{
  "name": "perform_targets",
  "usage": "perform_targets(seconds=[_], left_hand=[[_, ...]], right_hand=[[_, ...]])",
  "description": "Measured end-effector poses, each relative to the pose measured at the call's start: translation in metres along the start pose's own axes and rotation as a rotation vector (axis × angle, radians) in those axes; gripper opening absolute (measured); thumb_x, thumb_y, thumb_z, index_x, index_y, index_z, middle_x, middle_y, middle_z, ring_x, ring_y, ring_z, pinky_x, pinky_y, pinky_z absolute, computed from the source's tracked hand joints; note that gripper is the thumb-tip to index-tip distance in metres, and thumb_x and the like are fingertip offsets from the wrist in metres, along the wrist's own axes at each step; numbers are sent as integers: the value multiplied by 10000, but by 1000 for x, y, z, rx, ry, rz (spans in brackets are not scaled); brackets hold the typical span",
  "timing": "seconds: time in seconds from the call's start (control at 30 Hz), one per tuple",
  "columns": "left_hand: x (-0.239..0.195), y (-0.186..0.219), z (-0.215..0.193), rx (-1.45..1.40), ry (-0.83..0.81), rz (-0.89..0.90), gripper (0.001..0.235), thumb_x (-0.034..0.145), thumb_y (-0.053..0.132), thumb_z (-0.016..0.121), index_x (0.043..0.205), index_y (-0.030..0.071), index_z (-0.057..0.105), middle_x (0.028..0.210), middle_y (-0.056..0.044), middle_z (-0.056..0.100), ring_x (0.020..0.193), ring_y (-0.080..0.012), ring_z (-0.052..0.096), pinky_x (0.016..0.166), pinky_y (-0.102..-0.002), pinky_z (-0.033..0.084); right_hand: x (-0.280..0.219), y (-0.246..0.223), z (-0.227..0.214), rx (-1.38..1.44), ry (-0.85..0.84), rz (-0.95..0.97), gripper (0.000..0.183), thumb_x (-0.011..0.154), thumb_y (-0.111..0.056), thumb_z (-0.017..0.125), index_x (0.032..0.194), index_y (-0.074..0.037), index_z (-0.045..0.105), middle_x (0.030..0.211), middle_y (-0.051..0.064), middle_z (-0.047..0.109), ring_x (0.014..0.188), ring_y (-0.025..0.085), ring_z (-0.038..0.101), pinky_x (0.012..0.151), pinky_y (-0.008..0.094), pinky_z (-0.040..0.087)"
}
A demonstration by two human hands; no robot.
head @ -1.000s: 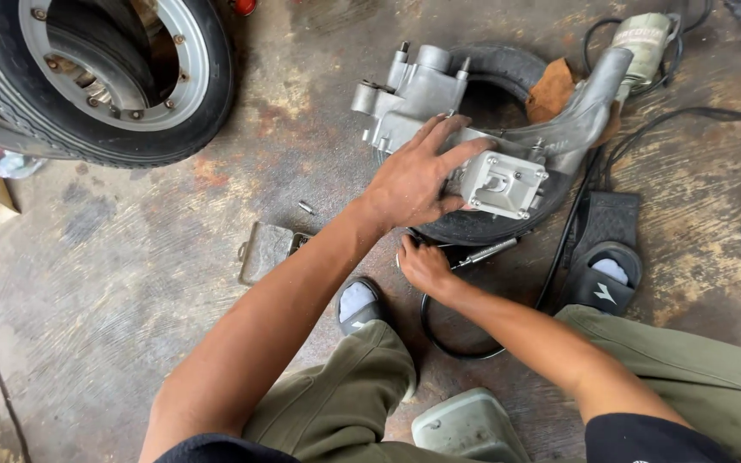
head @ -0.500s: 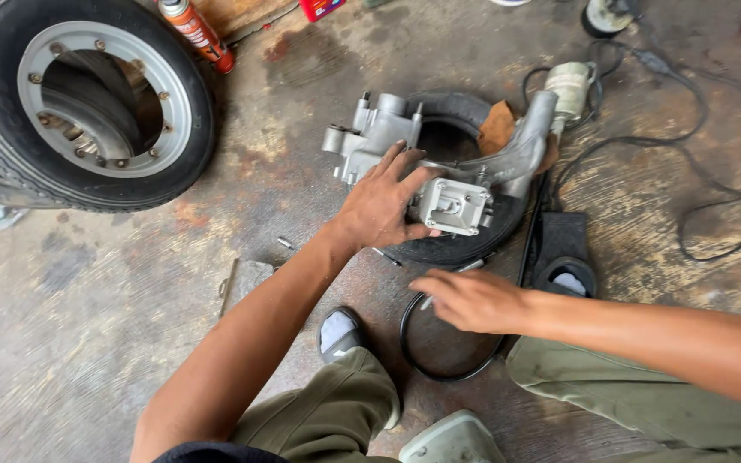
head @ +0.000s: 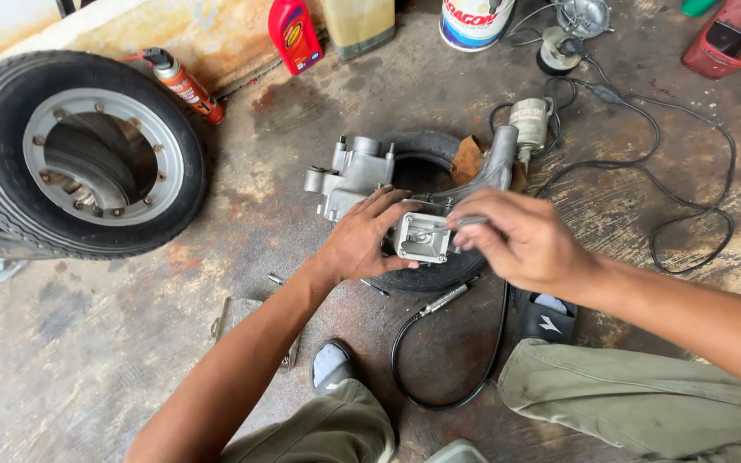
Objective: Repairing a motorcycle engine component by using an Allen wrench to work on bolts
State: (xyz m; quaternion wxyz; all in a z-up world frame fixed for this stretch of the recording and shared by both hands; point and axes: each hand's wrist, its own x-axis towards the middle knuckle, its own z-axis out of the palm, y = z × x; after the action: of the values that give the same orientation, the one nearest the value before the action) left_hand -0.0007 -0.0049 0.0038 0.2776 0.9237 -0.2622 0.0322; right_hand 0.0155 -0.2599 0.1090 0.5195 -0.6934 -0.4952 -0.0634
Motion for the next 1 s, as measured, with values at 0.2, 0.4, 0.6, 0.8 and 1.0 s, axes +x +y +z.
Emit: perform_targets(seconds=[0.2, 0.4, 0.6, 0.8, 1.0], left_hand=[[1, 4, -6, -3, -14, -15, 880, 699, 543, 875, 1417, 214, 486, 1433, -97, 528, 1403, -435, 447, 1122, -574, 420], [0, 4, -5, -26, -4, -12, 868, 704, 570, 859, 1405, 213, 493, 1436, -102, 534, 1406, -430, 448, 1132, -579, 415], [1, 2, -7, -27, -13, -3, 873, 704, 576, 852, 1402, 194, 492, 1432, -124, 535, 1395, -440, 456, 1119, -591, 429], [0, 2, -7, -37, -14, 11, 851, 708, 500, 858, 1399, 161, 496, 1420, -158, 543, 1382, -463, 462, 1115, -601, 428], [1, -12, 8, -6, -13, -7, 899, 699, 589, 846, 1441, 249, 469, 1428, -93, 543, 1409, -397, 456, 1131, -552, 433]], right_hand=[[-3, 7, 18, -88, -49, 15, 150, 1006, -110, 593, 949, -16, 695, 880, 106, 707, 681, 283, 713, 569, 394, 587], [1, 5, 28, -109, -8, 19, 229, 1034, -148, 570, 859, -40, 670, 821, 83, 696, 645, 283, 679, 563, 354, 558], [8, -12, 43, -159, 38, 181, 320, 1033, -98, 535, 754, -70, 690, 670, 81, 686, 593, 293, 720, 548, 332, 565], [16, -34, 58, 2, 47, 774, 306, 986, -115, 472, 905, -7, 746, 631, 162, 753, 640, 236, 792, 649, 343, 601], [22, -45, 51, -289, -216, 362, 449, 896, -14, 554, 1336, 72, 572, 940, 234, 678, 797, 428, 726, 641, 514, 593]])
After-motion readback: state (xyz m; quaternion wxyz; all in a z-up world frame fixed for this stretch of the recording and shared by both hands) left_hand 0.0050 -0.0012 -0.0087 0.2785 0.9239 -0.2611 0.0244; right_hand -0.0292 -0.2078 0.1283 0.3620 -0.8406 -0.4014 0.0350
